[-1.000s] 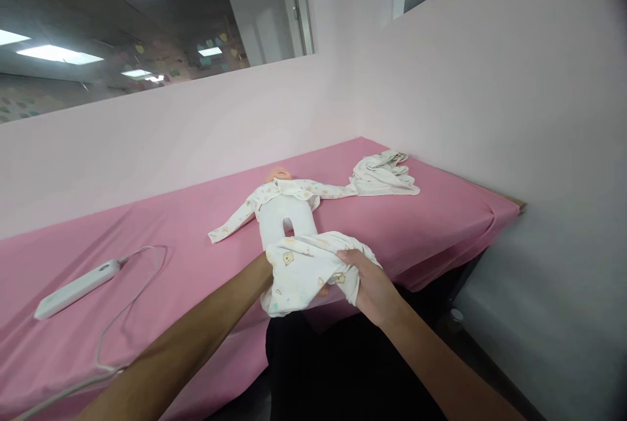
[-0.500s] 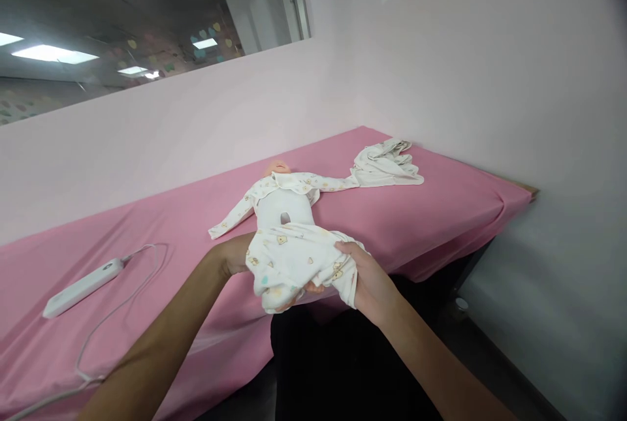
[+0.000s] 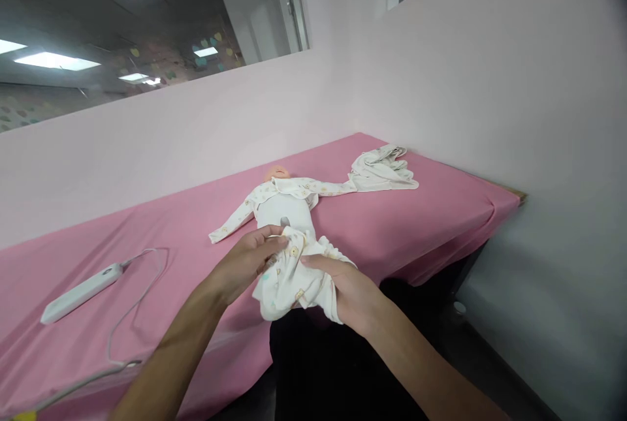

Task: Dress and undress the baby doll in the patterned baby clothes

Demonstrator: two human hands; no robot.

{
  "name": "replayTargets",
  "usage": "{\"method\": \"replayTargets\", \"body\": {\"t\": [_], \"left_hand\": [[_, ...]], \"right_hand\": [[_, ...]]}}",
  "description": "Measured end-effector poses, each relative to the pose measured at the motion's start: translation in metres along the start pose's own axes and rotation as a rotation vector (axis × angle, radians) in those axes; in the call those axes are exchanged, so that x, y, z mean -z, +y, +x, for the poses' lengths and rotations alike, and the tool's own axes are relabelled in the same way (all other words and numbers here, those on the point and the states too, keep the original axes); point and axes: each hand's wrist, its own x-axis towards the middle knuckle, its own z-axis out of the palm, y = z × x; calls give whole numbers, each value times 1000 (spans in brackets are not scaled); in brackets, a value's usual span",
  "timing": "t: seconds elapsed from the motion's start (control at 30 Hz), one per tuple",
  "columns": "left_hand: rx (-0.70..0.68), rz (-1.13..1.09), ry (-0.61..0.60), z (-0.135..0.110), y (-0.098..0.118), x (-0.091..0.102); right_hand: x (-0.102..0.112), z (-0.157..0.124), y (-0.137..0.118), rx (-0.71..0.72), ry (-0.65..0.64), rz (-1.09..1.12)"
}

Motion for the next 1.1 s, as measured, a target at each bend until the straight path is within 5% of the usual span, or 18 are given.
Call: {"method": "replayTargets", "body": {"t": [0.3, 0.43, 0.53, 0.7, 0.87, 1.1], "left_hand": [[-33, 379, -55, -17, -1, -5], [-145, 930, -13, -28, 9, -4], [-157, 1206, -73, -27, 22, 6], [-278, 1486, 15, 20, 31, 16], [-324, 1758, -341, 77, 15, 1], [-716, 1805, -417, 100, -9, 1]], "right_hand": [[-33, 9, 14, 22, 192, 139], [-36, 14, 20, 26, 125, 147], [-38, 17, 22, 22, 201, 133], [-44, 16, 28, 73, 283, 180], [-33, 13, 34, -22, 134, 77], [-32, 2, 42, 67, 145, 104]]}}
